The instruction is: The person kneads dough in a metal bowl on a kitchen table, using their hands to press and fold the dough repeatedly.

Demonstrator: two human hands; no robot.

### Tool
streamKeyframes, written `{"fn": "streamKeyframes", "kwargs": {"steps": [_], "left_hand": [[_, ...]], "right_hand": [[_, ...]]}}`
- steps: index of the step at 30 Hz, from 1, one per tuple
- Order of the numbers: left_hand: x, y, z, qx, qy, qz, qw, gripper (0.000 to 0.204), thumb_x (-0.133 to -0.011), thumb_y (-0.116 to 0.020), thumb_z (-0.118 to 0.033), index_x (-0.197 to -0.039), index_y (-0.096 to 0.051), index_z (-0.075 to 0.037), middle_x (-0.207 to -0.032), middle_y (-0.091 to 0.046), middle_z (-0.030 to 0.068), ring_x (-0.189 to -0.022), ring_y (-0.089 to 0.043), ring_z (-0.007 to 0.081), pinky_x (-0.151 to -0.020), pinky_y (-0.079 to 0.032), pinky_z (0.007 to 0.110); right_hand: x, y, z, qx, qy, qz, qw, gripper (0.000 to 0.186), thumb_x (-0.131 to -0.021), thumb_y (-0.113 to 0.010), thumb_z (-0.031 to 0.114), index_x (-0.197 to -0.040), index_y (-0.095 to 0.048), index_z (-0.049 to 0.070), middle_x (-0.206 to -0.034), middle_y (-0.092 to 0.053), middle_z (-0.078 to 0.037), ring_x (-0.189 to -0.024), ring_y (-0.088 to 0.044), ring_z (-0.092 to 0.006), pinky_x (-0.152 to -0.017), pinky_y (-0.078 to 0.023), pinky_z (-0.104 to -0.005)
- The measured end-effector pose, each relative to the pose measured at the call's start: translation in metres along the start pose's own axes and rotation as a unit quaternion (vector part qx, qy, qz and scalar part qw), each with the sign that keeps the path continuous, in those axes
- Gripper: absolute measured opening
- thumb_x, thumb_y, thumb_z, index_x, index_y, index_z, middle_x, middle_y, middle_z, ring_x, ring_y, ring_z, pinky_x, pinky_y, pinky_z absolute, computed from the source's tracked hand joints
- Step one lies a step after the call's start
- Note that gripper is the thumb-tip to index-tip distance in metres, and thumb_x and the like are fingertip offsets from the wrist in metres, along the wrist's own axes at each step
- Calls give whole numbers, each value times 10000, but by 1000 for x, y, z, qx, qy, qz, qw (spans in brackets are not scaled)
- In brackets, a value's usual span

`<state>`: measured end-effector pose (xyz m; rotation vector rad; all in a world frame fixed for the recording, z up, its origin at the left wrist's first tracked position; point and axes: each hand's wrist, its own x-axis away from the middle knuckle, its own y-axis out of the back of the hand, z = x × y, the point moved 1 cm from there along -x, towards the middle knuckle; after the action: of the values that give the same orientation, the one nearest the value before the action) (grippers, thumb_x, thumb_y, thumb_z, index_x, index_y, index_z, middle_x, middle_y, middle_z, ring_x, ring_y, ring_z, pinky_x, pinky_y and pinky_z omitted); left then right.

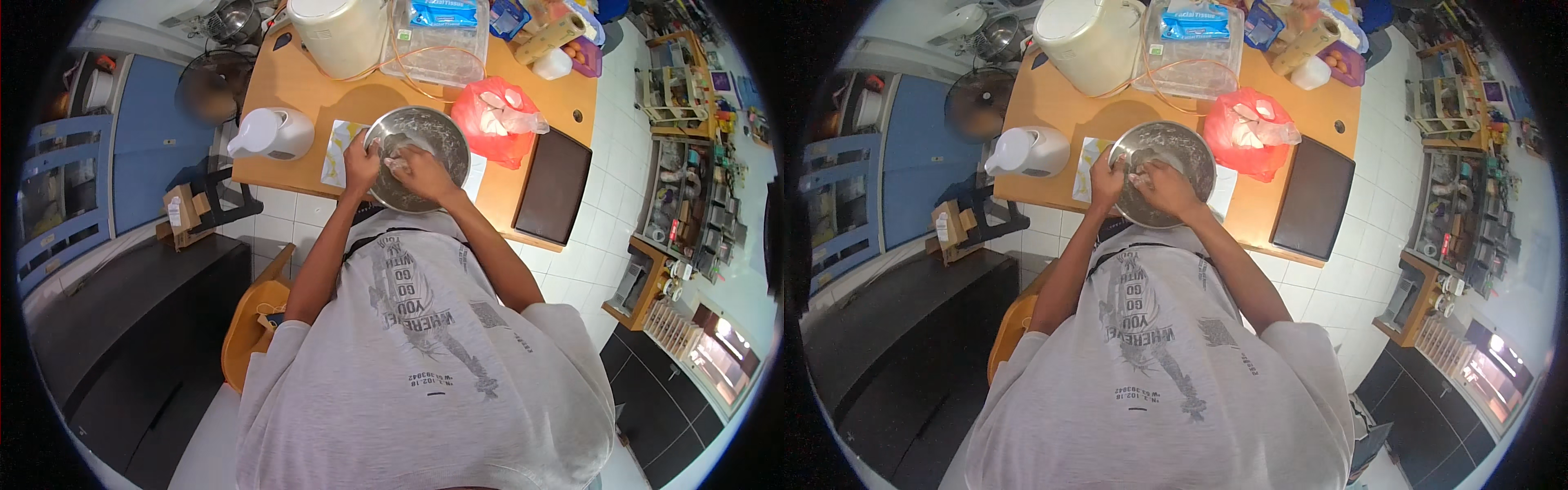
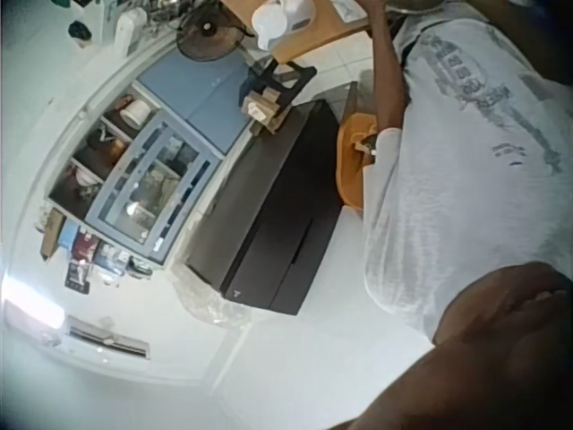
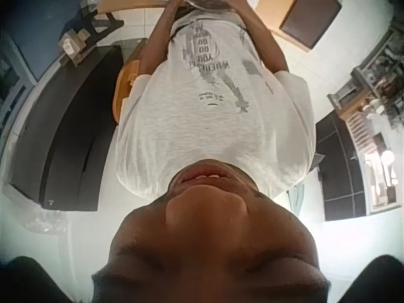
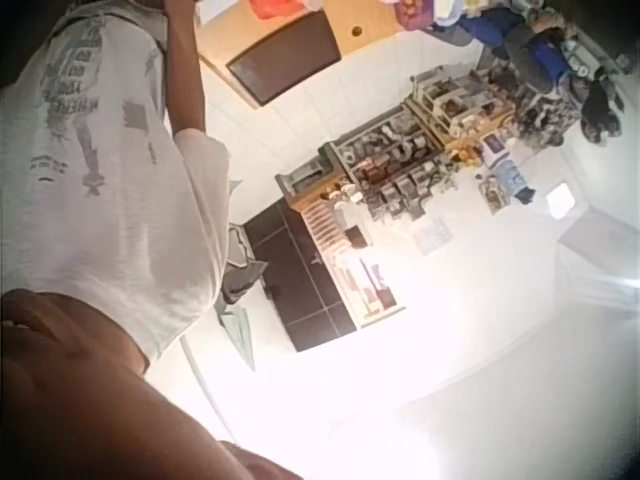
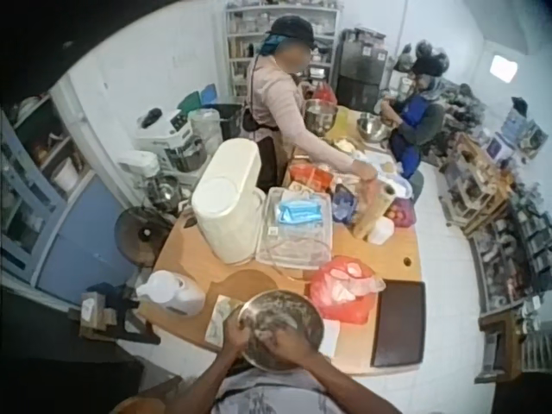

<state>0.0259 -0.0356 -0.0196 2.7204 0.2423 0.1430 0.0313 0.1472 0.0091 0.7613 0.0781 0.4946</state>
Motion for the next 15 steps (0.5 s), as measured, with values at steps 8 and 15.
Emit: {"fn": "streamKeyframes", "kwargs": {"steps": [8, 15], "left_hand": [[1, -1, 3, 9, -14, -2, 1000, 227, -989, -648, -80, -1186, -691, 22, -1050, -737, 263, -994, -719, 447, -866, -552, 475], [-3, -2, 2, -14, -26, -10, 1000, 264, -991, -650, -84, -1228, -690, 25, -1096, -737, 269, -1046, -712, 441, -919, -540, 473]], "right_hand": [[-24, -44, -9, 134, 98, -70, 984, 252, -864, -692, 253, -959, -683, 20, -998, -708, -205, -936, -709, -388, -833, -589, -508], [-47, -44, -22, 147, 63, -26, 987, 303, -902, -679, 316, -970, -701, 21, -968, -723, -203, -982, -715, -398, -878, -584, -502]]}}
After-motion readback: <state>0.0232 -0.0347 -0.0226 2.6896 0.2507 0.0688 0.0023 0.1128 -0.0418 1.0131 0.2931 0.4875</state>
